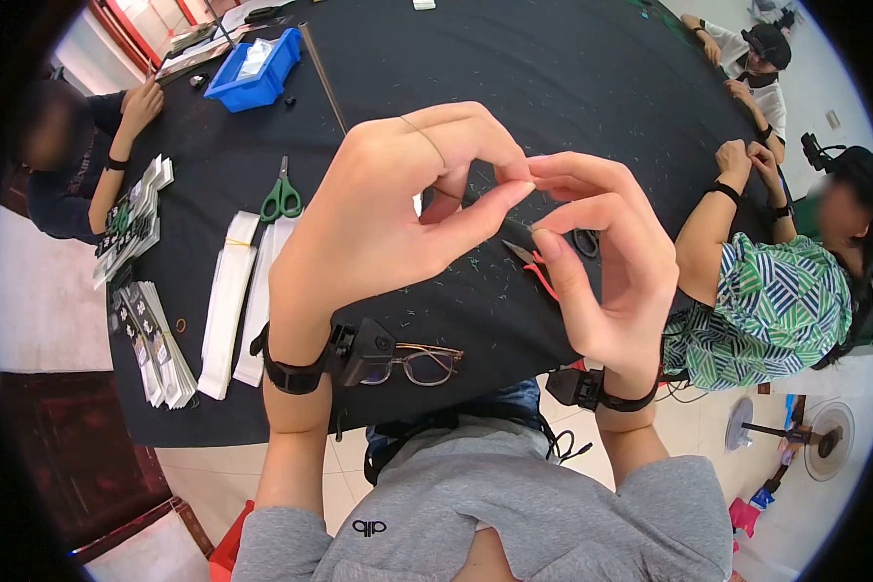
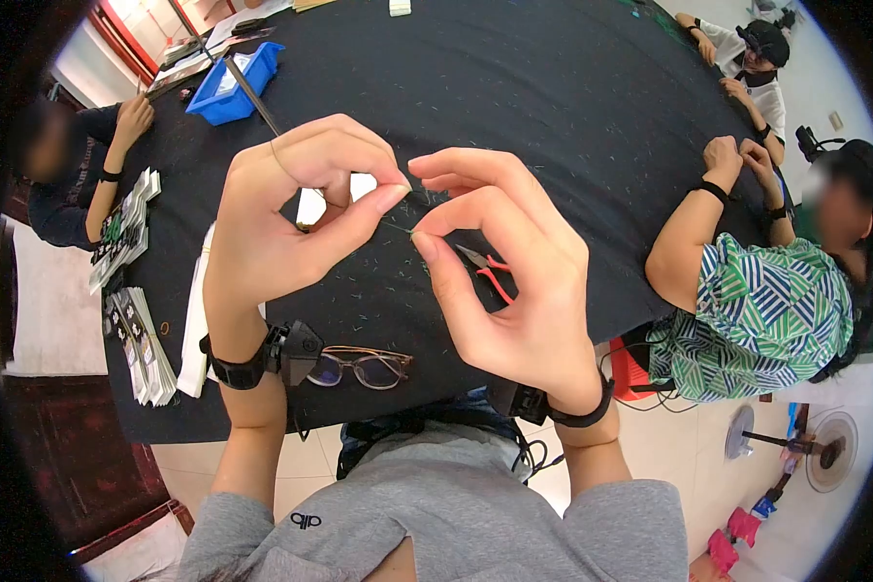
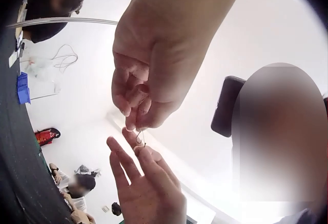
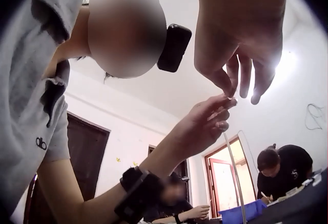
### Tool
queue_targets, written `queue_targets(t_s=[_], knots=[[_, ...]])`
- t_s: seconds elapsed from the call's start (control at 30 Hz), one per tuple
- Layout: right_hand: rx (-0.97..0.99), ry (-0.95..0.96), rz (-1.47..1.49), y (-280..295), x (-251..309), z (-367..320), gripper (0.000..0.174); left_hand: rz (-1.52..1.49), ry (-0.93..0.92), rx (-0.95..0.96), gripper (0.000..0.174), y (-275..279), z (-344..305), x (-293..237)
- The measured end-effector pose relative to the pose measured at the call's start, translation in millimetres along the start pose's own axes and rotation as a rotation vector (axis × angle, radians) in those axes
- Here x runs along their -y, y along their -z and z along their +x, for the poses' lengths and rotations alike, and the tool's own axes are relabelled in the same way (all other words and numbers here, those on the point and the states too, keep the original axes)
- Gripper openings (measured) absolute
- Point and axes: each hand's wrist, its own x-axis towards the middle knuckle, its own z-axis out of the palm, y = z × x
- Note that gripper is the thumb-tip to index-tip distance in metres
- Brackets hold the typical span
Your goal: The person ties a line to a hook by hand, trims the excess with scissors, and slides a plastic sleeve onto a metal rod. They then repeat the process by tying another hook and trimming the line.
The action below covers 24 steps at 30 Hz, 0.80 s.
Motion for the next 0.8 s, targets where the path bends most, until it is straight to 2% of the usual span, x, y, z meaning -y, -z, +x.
queue_targets(t_s=[0.17,0.23,0.33,0.47,0.6,0.67,0.7,0.77,0.8], knots=[[0.053,-0.095,0.078,8,6,2,0.011,0.002,0.003,0.023,0.015,0,-1,-8],[0.059,-0.193,0.266,9,5,4,0.009,-0.006,0.003,0.022,0.016,-2,-2,-9],[0.096,-0.305,0.355,13,7,6,0.007,-0.002,0.011,0.039,0.016,-1,-1,-11],[0.111,-0.340,0.411,12,3,7,0.008,0.012,0.007,0.040,0.016,-1,-1,-10],[0.117,-0.300,0.362,12,-1,8,0.006,-0.008,0.028,0.038,0.015,0,0,-9],[0.114,-0.167,0.254,11,-4,9,0.008,-0.035,0.043,0.034,0.014,1,0,-7],[0.113,-0.167,0.254,12,-4,9,0.008,-0.015,0.099,0.050,0.009,3,0,-7],[0.112,-0.044,0.071,12,-3,11,0.012,0.005,0.155,0.067,0.004,4,-2,-6],[0.112,-0.043,0.071,13,-3,12,0.012,-0.071,0.265,0.091,0.003,5,-3,-5]])
